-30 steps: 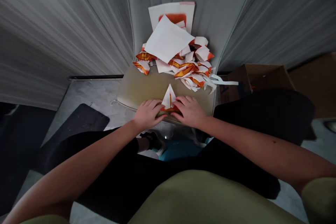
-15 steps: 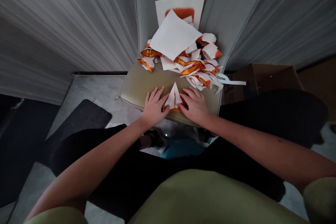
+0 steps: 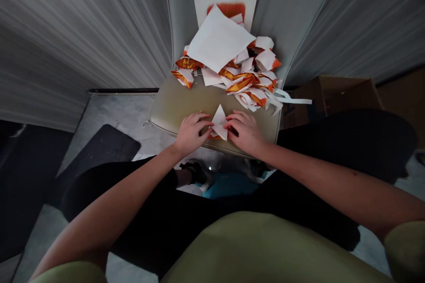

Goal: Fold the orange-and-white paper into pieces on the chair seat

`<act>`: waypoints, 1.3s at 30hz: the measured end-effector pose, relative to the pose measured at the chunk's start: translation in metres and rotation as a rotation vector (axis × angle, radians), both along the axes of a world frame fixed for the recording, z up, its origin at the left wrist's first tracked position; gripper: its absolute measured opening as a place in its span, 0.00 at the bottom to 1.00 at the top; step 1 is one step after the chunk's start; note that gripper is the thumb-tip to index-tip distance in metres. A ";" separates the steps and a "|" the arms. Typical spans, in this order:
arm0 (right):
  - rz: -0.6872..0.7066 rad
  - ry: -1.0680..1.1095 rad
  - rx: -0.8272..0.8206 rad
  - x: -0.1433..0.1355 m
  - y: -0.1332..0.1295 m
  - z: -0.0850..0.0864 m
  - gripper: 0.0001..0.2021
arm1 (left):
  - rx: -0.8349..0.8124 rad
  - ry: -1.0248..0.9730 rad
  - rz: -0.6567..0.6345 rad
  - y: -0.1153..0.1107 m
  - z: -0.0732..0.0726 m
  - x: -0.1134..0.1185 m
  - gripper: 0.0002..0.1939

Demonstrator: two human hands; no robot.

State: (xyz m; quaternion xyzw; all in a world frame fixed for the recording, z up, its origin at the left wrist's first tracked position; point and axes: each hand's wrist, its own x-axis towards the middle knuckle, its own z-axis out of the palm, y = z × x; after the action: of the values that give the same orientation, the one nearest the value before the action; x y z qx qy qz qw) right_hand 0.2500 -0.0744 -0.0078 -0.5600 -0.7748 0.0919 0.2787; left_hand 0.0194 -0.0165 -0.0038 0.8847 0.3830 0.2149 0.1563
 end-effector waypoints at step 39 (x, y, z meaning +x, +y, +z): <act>0.314 -0.342 0.107 -0.008 -0.055 0.014 0.14 | 0.439 0.173 -0.430 -0.028 0.013 -0.023 0.10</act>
State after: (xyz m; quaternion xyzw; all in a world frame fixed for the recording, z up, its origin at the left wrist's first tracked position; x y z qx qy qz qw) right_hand 0.2419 -0.1291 0.0058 -0.4243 -0.8922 -0.0032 0.1547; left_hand -0.0033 -0.0441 0.0088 0.9730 0.1435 0.1781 -0.0297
